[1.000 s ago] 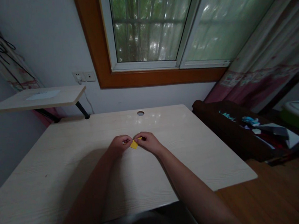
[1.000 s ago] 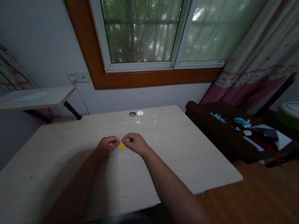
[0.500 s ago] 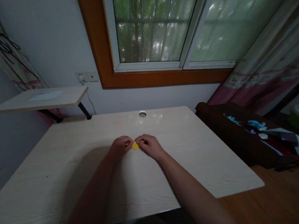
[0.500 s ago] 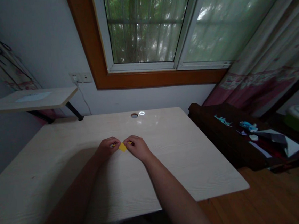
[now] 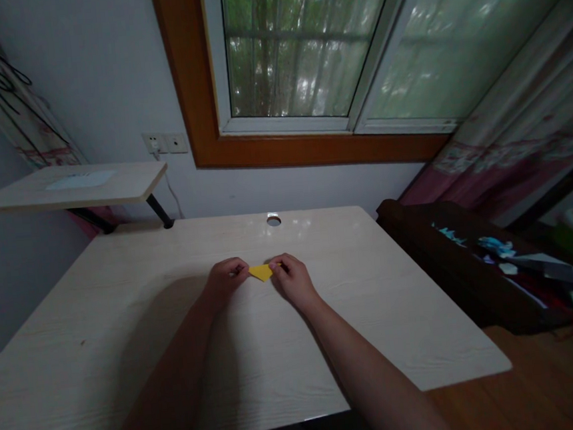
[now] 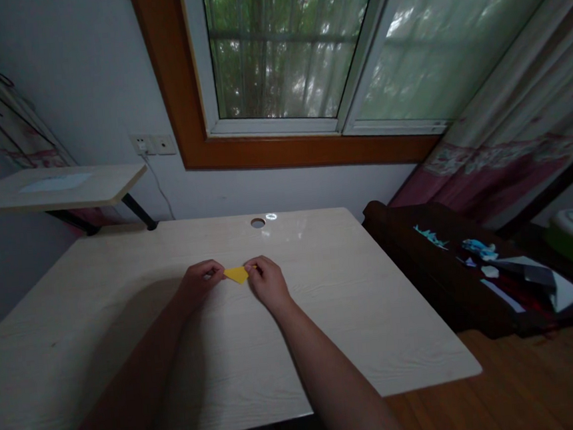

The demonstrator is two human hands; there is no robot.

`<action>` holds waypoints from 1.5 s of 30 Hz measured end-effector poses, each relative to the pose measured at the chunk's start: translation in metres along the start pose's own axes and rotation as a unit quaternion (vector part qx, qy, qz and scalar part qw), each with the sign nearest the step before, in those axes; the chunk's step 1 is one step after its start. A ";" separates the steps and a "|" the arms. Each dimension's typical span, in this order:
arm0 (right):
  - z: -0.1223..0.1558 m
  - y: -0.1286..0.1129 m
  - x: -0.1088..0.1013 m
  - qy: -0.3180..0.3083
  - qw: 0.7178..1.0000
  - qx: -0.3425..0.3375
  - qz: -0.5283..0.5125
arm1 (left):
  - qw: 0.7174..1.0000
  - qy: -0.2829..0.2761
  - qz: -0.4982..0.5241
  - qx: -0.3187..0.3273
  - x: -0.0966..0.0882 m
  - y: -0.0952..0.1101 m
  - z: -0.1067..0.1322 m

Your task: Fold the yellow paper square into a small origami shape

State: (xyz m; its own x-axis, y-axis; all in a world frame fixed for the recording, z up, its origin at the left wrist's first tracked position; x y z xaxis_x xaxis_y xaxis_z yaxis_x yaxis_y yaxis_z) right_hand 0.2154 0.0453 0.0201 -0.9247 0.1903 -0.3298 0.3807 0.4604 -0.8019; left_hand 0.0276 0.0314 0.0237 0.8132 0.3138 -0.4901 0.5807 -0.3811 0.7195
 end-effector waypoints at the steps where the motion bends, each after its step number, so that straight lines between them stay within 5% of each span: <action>1: 0.000 0.001 -0.001 0.007 1.000 0.002 0.000 | 1.000 0.007 -0.003 -0.009 -0.001 -0.001 0.000; 10: -0.002 0.013 -0.004 0.040 0.999 0.033 0.008 | 0.992 0.058 0.060 -0.099 -0.012 -0.009 -0.001; 19: 0.002 0.004 -0.001 -0.002 1.000 0.008 -0.002 | 0.997 0.010 0.070 0.007 -0.002 0.013 0.000; 32: 0.006 -0.012 -0.002 -0.033 0.999 -0.039 -0.018 | 0.998 -0.019 0.001 0.056 0.009 0.010 0.006; 39: 0.013 -0.032 0.003 -0.064 0.988 -0.139 0.009 | 0.993 0.030 0.005 0.115 0.003 0.021 0.008; 45: 0.013 -0.037 -0.004 -0.035 0.988 -0.151 0.012 | 0.988 0.021 -0.001 0.150 0.004 0.031 0.010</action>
State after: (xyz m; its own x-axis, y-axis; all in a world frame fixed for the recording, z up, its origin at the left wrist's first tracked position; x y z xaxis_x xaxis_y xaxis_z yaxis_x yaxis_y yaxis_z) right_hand 0.2052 0.0161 0.0441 -0.9090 0.1498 -0.3890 0.3764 0.6956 -0.6119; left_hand 0.0494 0.0124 0.0387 0.8135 0.3484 -0.4656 0.5727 -0.6192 0.5373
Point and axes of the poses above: each hand's wrist, its own z-axis away from the middle knuckle, its own x-axis out of the palm, y = z × x, the point moved 7 cm from there along -z, towards the middle knuckle, and after that the axes turned 13 degrees about y, right-handed, at the moved point
